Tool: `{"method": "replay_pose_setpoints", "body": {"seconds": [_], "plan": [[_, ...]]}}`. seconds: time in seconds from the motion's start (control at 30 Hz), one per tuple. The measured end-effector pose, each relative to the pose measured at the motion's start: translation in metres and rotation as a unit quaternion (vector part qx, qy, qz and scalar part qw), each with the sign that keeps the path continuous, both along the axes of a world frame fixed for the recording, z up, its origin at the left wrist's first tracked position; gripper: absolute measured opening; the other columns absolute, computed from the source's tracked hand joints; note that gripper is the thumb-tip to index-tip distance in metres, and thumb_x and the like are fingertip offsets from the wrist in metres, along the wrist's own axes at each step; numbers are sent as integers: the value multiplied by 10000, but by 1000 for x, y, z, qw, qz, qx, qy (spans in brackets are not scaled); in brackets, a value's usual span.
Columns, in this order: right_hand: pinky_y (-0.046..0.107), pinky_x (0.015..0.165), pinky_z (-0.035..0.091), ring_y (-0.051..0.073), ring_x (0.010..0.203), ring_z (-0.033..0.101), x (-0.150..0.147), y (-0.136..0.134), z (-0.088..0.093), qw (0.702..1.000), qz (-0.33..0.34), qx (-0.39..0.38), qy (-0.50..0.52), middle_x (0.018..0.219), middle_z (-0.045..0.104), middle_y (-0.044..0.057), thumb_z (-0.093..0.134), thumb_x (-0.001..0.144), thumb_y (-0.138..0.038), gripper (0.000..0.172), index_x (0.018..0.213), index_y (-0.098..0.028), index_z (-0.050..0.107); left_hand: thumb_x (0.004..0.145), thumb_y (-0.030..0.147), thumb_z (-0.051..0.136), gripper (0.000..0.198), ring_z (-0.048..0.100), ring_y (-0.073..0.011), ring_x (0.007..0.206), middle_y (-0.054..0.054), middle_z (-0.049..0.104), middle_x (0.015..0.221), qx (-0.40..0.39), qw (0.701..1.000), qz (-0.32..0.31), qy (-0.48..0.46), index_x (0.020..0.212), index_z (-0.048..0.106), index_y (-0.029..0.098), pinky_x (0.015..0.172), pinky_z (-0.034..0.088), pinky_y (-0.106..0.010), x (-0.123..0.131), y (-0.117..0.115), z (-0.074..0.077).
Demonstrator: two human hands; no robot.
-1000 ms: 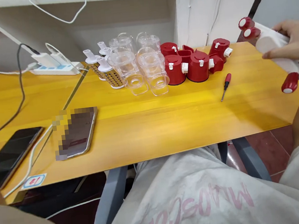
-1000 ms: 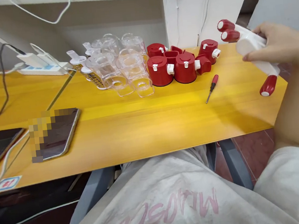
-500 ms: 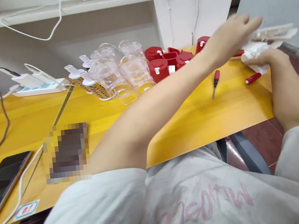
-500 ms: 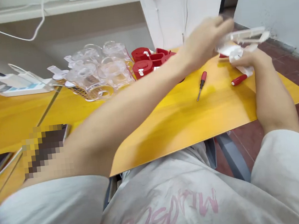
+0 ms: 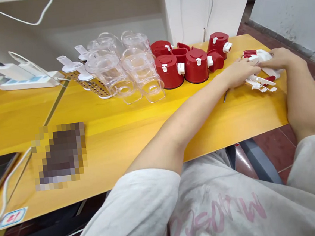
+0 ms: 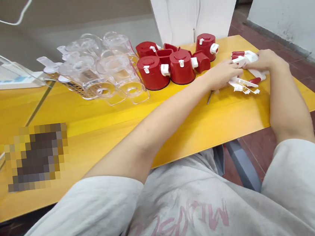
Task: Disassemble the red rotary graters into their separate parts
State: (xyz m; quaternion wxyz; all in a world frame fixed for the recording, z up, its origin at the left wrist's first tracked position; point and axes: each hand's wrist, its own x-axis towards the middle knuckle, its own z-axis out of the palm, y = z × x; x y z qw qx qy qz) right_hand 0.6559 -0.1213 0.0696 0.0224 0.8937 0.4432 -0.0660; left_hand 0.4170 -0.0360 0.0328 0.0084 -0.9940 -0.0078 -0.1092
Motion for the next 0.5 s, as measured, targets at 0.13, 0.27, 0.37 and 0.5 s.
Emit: {"method": "replay_pose_setpoints", "body": {"seconds": [0.13, 0.27, 0.37, 0.5], "plan": [[371, 976, 424, 191, 1210, 645, -2, 0, 0, 1000, -4, 7, 3, 1548, 655, 296, 645, 1049, -797, 930, 1609, -54, 626, 1160, 50, 426, 513, 487, -353, 1629, -111, 665, 1674, -14, 999, 39, 6, 1513, 762, 210, 1292, 460, -528, 0, -15, -4], [346, 971, 415, 159, 1116, 618, 4, 5, -5, 999, -5, 35, 21, 1559, 668, 286, 637, 1096, -722, 835, 1616, -68, 630, 1243, 130, 375, 526, 389, -409, 1614, -151, 417, 1877, -47, 988, 146, -32, 1698, 622, 225, 1234, 473, -589, 3, -31, 1], [341, 962, 404, 148, 1069, 603, 8, 8, -8, 999, 7, 40, 22, 1556, 671, 289, 636, 1116, -672, 785, 1594, -49, 648, 1236, 144, 547, 532, 492, -363, 1409, -182, 389, 1860, -105, 968, 217, -62, 1763, 508, 202, 1139, 498, -519, 4, -38, 9], [353, 974, 411, 170, 1108, 621, 10, 9, -10, 998, 27, 53, 16, 1558, 660, 314, 666, 1096, -687, 854, 1621, -14, 635, 1215, 135, 633, 552, 565, -269, 1212, -198, 466, 1750, -193, 953, 227, -47, 1740, 468, 179, 1127, 487, -492, 3, -40, 15]]}}
